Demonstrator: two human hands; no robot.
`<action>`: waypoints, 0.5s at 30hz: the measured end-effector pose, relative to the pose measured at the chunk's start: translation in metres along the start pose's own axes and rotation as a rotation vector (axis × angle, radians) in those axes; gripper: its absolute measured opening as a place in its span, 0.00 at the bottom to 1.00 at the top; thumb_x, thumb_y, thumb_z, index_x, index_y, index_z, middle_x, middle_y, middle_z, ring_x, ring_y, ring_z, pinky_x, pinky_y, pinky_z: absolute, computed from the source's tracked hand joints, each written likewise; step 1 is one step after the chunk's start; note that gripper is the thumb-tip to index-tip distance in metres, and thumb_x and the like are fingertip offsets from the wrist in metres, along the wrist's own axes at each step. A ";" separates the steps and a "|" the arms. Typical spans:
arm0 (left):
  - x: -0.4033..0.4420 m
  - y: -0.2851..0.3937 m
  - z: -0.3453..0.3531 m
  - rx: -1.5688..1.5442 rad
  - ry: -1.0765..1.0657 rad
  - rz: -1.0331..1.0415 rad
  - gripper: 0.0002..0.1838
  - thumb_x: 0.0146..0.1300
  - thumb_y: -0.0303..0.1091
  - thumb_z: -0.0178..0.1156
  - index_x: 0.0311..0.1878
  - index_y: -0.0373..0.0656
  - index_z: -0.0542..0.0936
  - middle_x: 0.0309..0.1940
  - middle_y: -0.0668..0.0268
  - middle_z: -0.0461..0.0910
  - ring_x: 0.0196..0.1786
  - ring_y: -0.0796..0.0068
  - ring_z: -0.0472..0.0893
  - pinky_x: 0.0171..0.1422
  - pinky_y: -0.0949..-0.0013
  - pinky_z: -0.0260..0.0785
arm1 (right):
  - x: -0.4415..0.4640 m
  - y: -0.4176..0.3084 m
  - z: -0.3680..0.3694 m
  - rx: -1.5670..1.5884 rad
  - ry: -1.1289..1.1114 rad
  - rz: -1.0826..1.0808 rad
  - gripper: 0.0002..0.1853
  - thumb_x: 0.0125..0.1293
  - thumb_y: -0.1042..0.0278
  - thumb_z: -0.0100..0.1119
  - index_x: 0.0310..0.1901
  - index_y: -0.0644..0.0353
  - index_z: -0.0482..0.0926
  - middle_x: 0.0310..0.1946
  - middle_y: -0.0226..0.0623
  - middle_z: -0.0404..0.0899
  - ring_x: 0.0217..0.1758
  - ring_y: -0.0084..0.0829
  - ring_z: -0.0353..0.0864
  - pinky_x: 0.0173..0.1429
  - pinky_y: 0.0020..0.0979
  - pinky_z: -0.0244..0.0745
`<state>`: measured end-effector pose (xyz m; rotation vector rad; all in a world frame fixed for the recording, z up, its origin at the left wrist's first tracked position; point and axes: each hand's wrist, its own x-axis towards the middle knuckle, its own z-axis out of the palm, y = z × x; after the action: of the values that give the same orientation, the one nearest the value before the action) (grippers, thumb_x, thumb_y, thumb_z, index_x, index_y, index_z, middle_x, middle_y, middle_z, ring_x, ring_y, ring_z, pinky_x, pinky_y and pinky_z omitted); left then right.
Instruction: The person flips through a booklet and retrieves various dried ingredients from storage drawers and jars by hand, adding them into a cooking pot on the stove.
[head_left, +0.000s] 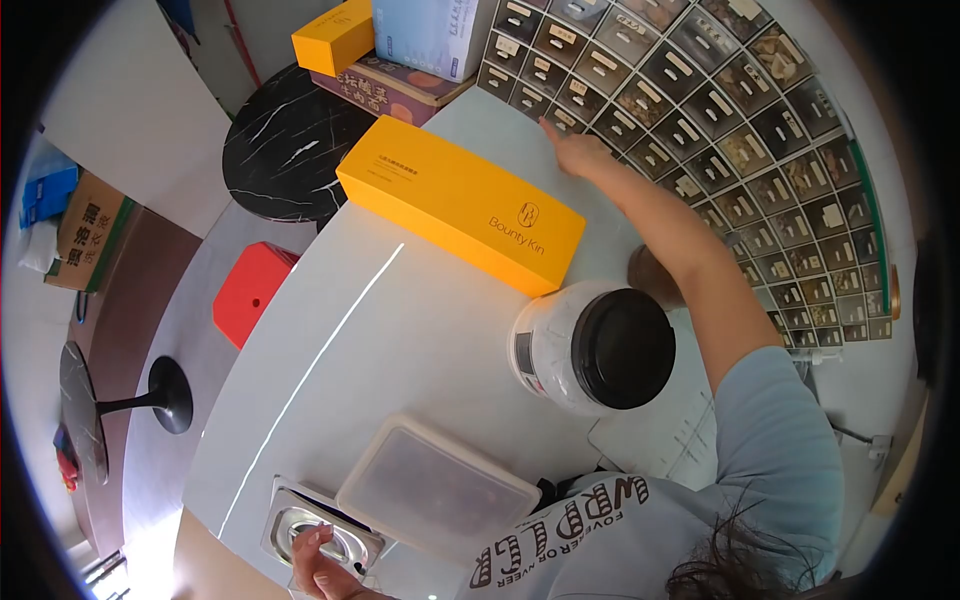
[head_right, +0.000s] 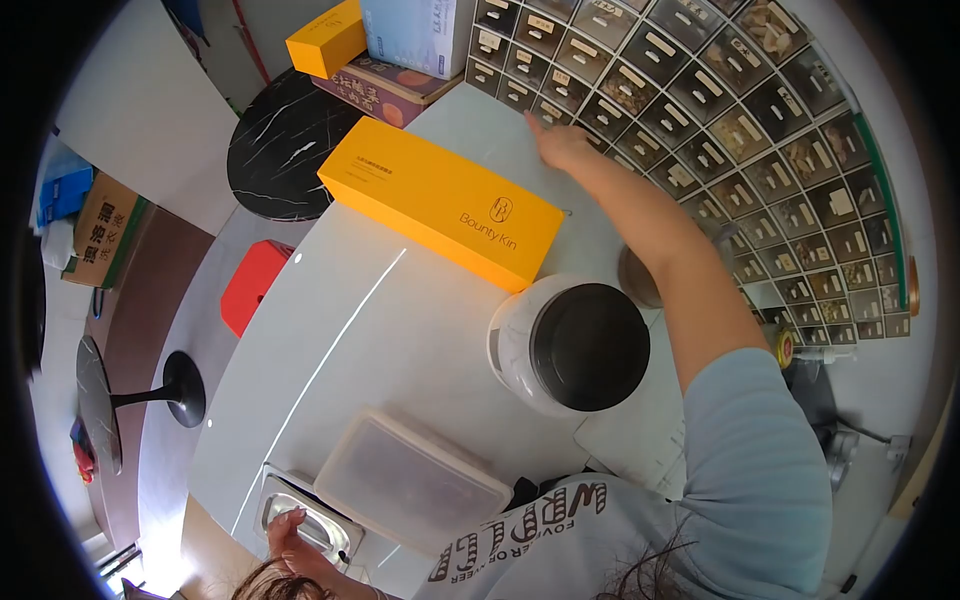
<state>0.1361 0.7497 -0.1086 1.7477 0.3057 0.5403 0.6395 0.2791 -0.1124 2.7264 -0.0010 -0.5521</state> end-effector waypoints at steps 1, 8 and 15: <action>0.001 -0.002 0.000 -0.002 -0.003 0.001 0.27 0.64 0.56 0.50 0.46 0.36 0.76 0.37 0.58 0.77 0.44 0.67 0.76 0.55 0.63 0.67 | 0.002 0.002 0.000 0.003 0.012 -0.010 0.44 0.58 0.77 0.44 0.72 0.44 0.34 0.50 0.52 0.75 0.45 0.43 0.80 0.44 0.39 0.76; 0.004 -0.011 0.000 -0.016 -0.017 0.007 0.27 0.64 0.55 0.50 0.45 0.37 0.76 0.37 0.58 0.77 0.44 0.67 0.75 0.56 0.63 0.66 | 0.011 -0.001 0.001 -0.002 -0.021 -0.024 0.39 0.61 0.77 0.37 0.72 0.48 0.34 0.50 0.50 0.76 0.49 0.41 0.80 0.47 0.41 0.76; 0.004 -0.014 0.001 -0.037 -0.043 0.016 0.26 0.64 0.54 0.50 0.45 0.37 0.76 0.36 0.58 0.77 0.44 0.67 0.75 0.56 0.62 0.66 | 0.019 -0.005 0.005 -0.008 -0.012 -0.022 0.39 0.60 0.78 0.38 0.72 0.51 0.34 0.47 0.49 0.78 0.48 0.41 0.80 0.45 0.39 0.77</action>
<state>0.1414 0.7547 -0.1216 1.7248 0.2502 0.5155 0.6546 0.2810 -0.1261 2.7185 0.0279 -0.5732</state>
